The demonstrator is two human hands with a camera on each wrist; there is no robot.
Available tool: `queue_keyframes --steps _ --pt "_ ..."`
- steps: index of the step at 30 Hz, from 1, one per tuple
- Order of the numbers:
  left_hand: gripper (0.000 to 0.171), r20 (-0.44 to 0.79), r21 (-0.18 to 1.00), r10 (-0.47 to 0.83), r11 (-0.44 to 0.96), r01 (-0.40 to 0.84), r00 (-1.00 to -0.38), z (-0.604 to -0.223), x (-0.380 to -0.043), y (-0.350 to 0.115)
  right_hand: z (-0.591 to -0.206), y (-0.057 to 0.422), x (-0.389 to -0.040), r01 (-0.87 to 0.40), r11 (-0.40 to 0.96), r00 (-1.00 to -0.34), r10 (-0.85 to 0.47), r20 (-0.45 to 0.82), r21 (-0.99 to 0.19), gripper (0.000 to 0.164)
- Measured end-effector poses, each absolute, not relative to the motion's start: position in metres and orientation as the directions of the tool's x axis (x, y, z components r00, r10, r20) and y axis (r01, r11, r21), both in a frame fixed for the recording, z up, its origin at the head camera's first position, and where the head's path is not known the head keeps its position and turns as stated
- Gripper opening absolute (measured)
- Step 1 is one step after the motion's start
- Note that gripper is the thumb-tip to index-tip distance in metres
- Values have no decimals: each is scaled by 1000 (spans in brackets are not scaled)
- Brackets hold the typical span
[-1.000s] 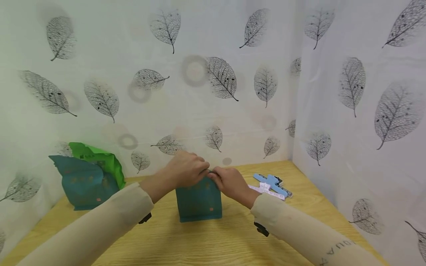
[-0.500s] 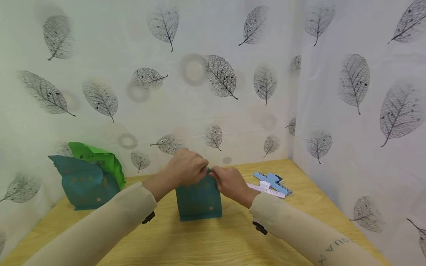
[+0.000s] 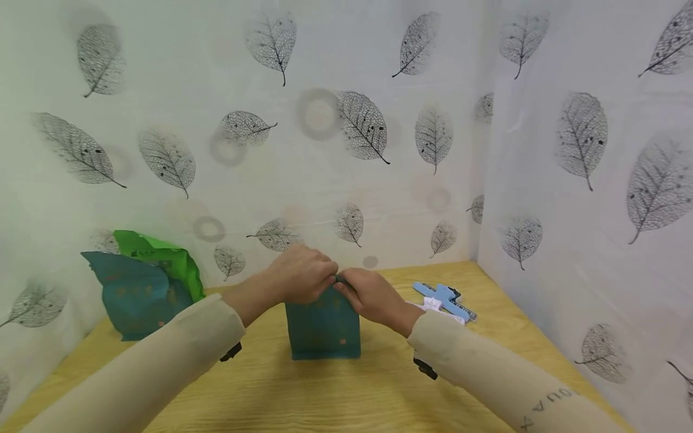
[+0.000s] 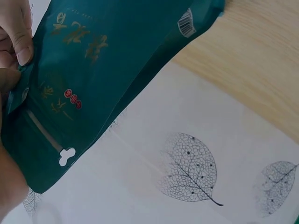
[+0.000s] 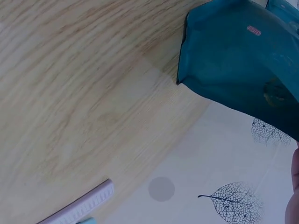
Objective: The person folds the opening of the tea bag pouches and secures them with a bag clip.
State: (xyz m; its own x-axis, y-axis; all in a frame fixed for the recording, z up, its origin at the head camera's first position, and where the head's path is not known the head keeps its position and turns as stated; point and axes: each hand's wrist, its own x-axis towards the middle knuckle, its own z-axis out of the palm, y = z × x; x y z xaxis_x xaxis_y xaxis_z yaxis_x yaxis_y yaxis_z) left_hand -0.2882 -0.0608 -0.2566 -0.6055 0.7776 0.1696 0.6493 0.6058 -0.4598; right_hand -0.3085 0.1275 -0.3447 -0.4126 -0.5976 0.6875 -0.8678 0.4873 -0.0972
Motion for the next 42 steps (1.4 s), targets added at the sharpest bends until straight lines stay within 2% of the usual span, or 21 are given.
queue_keyframes --steps 5,11,14,17,23,28,32,35,38,42 --pt "34 196 -392 761 639 662 -618 -256 -287 -60 -345 127 -309 -870 490 -373 -567 734 -64 6" --pt "35 288 -429 731 677 599 -619 -259 -283 -55 -345 125 -310 -840 517 -201 -581 789 166 13" --pt "34 315 -446 721 687 574 -618 -261 -282 -53 -345 125 -311 -820 525 -166 -599 783 228 16" --pt "35 306 -430 715 693 579 -628 -261 -282 -53 -346 129 -311 -831 514 -182 -613 769 213 15" --pt "29 266 -290 679 733 615 -684 -256 -284 -64 -350 135 -312 -845 513 -237 -613 754 151 7" --pt "25 214 -253 695 718 648 -687 -254 -284 -70 -352 133 -313 -851 515 -262 -591 763 107 14" --pt "25 228 -235 666 746 624 -710 -252 -284 -73 -353 128 -314 -844 526 -262 -574 776 104 20" --pt "26 252 -174 636 771 612 -730 -252 -284 -78 -354 125 -315 -840 530 -260 -577 774 113 22" --pt "27 266 -112 637 766 633 -724 -252 -285 -85 -357 127 -316 -832 538 -247 -577 778 135 28" --pt "29 268 -57 681 717 694 -681 -254 -286 -89 -359 133 -316 -810 559 -220 -574 789 180 38"
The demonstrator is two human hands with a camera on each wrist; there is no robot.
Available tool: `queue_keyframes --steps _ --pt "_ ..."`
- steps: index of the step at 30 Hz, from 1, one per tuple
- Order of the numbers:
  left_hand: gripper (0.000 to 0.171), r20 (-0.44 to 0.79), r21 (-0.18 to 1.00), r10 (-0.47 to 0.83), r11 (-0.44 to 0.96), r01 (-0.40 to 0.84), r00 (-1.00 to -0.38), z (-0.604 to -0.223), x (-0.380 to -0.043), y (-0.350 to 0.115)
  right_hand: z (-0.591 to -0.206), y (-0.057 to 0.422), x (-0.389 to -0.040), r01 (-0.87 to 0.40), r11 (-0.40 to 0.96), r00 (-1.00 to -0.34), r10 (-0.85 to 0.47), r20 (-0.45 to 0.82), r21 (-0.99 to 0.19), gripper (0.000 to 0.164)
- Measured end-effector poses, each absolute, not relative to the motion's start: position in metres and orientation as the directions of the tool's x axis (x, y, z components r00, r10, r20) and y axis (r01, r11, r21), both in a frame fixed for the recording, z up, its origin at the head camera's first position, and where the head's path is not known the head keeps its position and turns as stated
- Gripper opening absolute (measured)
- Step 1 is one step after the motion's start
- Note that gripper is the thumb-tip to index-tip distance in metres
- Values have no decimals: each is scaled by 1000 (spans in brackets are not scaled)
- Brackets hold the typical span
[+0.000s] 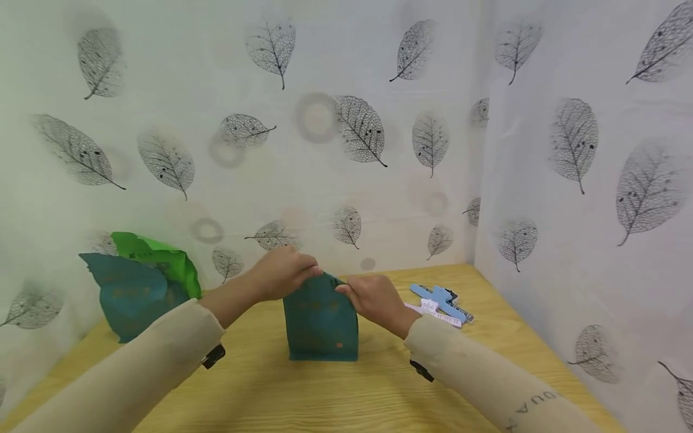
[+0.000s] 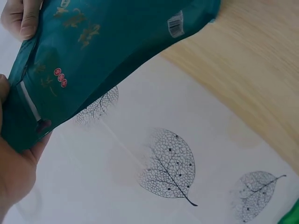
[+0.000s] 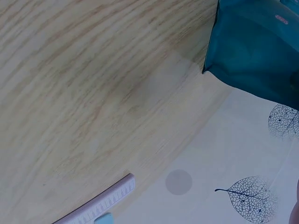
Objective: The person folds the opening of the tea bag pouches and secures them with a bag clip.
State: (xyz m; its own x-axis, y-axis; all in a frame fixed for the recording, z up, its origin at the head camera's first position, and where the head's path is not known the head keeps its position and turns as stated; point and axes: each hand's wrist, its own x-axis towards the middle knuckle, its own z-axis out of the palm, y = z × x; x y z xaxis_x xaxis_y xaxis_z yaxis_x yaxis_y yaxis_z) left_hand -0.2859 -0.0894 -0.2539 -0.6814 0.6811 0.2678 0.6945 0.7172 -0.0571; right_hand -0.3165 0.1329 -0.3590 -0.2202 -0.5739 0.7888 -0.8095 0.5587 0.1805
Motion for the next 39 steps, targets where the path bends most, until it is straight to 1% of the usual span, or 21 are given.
queue_keyframes --steps 2,8,10,12,15,17,19,21,24,28,35,39 --pt "30 275 -29 687 706 708 -673 -254 -287 -90 -360 135 -317 -806 560 -213 -574 791 189 40" --pt "32 286 60 626 744 666 -725 -257 -290 -93 -362 138 -319 -822 537 -194 -577 793 190 42" --pt "31 300 81 632 730 679 -715 -258 -290 -95 -362 138 -320 -823 533 -181 -577 797 198 43" --pt "31 333 88 648 702 707 -685 -259 -290 -97 -362 138 -320 -825 526 -167 -574 802 205 44" --pt "33 387 65 662 675 735 -642 -260 -288 -99 -362 137 -322 -829 517 -148 -571 807 213 44" --pt "35 411 49 659 675 736 -631 -261 -288 -100 -364 137 -323 -829 514 -141 -571 809 219 45" --pt "33 422 29 653 683 730 -628 -262 -287 -101 -364 136 -324 -829 514 -137 -570 810 222 45" --pt "31 418 14 654 690 724 -631 -263 -287 -101 -365 135 -324 -829 513 -137 -571 810 222 45" --pt "30 378 -7 664 698 716 -644 -262 -286 -101 -366 135 -323 -824 519 -141 -575 806 226 46" --pt "31 341 -17 660 717 697 -670 -260 -285 -100 -366 136 -321 -816 527 -150 -590 794 238 45" --pt "32 376 -77 615 766 638 -693 -261 -284 -99 -364 136 -320 -840 502 -154 -588 794 208 43" --pt "31 384 -110 627 760 641 -678 -263 -285 -99 -361 138 -319 -840 498 -161 -609 777 216 43"
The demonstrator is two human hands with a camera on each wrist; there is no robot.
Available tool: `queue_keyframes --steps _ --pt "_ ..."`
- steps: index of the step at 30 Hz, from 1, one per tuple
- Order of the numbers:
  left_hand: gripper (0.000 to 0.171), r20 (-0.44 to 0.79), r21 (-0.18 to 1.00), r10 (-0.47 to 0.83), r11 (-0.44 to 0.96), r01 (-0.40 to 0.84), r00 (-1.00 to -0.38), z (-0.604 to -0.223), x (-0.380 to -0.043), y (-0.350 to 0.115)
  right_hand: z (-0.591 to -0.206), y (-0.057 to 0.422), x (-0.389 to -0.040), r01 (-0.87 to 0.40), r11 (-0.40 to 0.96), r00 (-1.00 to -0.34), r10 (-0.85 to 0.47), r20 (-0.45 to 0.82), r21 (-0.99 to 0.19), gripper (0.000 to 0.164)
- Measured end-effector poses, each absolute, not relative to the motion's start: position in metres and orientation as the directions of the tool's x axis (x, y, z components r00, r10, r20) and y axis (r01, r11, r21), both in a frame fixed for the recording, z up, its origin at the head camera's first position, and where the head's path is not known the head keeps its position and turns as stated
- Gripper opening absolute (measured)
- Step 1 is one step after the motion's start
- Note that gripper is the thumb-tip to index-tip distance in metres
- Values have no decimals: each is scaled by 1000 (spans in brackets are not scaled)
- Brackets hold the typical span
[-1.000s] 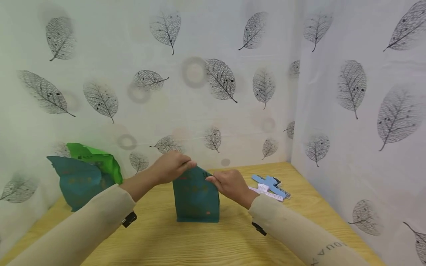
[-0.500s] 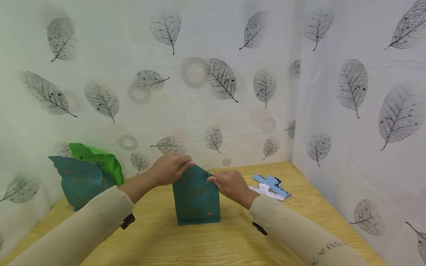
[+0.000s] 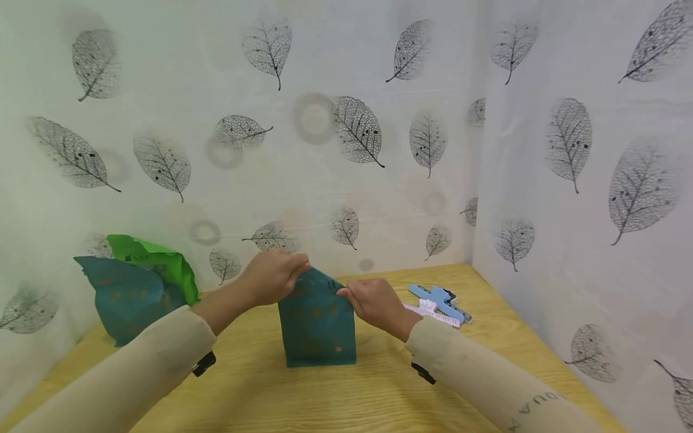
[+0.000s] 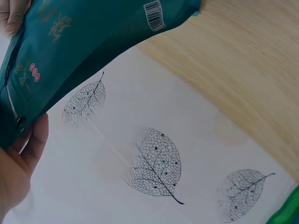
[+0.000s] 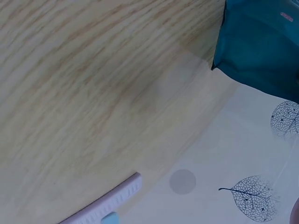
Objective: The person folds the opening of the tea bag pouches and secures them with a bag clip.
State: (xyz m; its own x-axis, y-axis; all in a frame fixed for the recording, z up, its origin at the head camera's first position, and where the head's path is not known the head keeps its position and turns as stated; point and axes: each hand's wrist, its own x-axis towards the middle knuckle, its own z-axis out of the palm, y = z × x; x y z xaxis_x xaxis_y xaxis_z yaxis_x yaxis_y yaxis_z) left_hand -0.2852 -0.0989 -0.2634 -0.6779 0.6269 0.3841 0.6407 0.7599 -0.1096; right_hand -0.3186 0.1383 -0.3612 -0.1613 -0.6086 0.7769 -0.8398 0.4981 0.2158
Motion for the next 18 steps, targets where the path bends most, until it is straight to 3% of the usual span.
queue_keyframes --steps 18 --pt "26 373 -97 674 712 696 -637 -260 -283 -105 -354 144 -314 -867 480 -255 -656 711 133 39"
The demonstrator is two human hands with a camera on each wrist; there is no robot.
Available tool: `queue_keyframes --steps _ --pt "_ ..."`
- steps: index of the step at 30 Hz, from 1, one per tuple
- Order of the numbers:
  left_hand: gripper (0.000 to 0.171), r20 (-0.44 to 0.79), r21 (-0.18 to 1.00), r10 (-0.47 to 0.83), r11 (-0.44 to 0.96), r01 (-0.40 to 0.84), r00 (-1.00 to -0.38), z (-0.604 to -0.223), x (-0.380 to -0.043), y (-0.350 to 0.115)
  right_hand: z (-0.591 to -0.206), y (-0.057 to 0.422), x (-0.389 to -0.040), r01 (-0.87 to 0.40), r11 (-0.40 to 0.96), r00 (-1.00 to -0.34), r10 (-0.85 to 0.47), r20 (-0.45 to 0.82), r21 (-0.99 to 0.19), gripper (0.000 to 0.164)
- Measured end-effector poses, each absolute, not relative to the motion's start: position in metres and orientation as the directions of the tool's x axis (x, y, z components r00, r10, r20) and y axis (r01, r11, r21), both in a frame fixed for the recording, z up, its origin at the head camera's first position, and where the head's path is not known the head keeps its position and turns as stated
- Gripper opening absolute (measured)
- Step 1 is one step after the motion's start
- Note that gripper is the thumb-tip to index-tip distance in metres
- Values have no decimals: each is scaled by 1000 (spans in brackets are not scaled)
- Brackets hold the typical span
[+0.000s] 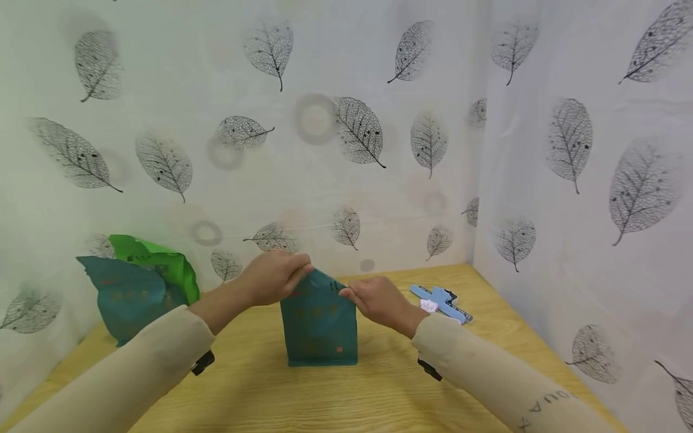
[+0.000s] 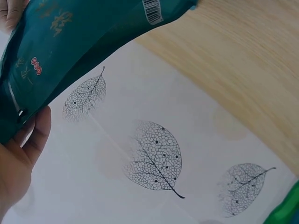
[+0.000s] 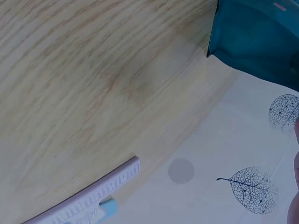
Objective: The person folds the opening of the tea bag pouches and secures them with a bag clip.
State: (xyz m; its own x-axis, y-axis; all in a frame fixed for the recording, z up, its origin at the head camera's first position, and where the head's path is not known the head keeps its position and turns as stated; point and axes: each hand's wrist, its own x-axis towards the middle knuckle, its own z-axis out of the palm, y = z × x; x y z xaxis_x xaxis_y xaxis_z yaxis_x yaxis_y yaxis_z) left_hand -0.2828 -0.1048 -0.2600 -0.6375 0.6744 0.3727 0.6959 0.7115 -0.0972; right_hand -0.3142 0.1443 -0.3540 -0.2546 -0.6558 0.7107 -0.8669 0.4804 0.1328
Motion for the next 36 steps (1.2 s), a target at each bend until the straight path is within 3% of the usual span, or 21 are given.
queue_keyframes --steps 7,20,27,36 --pt "21 421 -122 700 674 728 -577 -265 -284 -105 -350 149 -315 -886 447 -251 -686 684 124 35" --pt "22 452 -52 654 698 715 -606 -268 -285 -104 -342 143 -314 -882 446 -247 -715 654 154 29" --pt "20 418 -51 678 682 729 -605 -266 -285 -103 -340 156 -316 -894 443 -309 -713 629 62 25" --pt "19 404 -64 691 675 735 -600 -265 -287 -101 -337 171 -322 -864 498 -352 -706 615 77 23"
